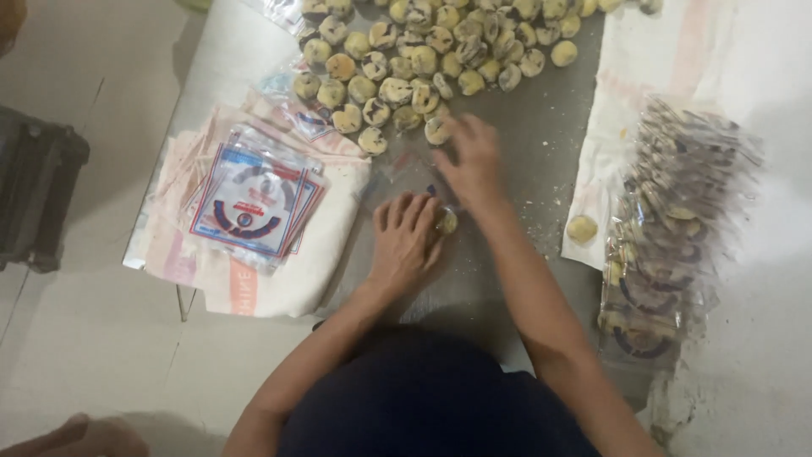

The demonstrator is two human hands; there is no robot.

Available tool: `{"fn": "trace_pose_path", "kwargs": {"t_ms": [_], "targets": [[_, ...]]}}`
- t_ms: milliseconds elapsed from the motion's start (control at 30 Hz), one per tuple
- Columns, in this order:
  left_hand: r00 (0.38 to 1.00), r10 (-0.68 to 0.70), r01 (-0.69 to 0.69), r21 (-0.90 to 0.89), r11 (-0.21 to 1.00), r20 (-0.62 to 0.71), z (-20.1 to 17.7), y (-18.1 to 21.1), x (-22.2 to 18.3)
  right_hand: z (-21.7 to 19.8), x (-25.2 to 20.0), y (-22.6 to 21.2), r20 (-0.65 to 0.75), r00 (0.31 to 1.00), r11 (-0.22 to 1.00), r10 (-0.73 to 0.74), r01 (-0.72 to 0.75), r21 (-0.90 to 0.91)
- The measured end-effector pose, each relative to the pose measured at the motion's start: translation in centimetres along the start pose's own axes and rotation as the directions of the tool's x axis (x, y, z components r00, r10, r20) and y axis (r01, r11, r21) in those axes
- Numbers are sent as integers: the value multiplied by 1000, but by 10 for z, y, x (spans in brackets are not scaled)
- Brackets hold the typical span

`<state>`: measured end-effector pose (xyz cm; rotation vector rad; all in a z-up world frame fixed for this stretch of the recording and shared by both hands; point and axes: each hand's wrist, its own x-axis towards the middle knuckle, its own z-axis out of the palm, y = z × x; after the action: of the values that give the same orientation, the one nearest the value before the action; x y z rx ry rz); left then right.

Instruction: Manually sorting and placing small round cookies into individual plastic bags from a large pile on a production table.

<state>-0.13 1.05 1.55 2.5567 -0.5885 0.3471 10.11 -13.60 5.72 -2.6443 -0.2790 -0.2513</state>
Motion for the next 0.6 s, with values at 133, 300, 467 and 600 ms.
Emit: {"fn": "trace_pose_path", "kwargs": {"t_ms": [133, 300, 467, 600], "targets": [[999, -42, 39, 105, 994, 24, 3, 2, 9, 32, 6, 17, 20, 994, 985, -110, 112, -134], [993, -77, 66, 124, 990, 87, -4, 8, 13, 10, -31, 30, -3, 993, 991, 116, -116, 64], [986, -83, 69, 100, 993, 146, -13, 15, 20, -46, -83, 10, 74, 892, 787, 446, -430, 442], [981, -99, 84, 92, 992, 169, 0, 9, 26, -71, -107, -18, 235, 786, 643, 571, -607, 467]]}}
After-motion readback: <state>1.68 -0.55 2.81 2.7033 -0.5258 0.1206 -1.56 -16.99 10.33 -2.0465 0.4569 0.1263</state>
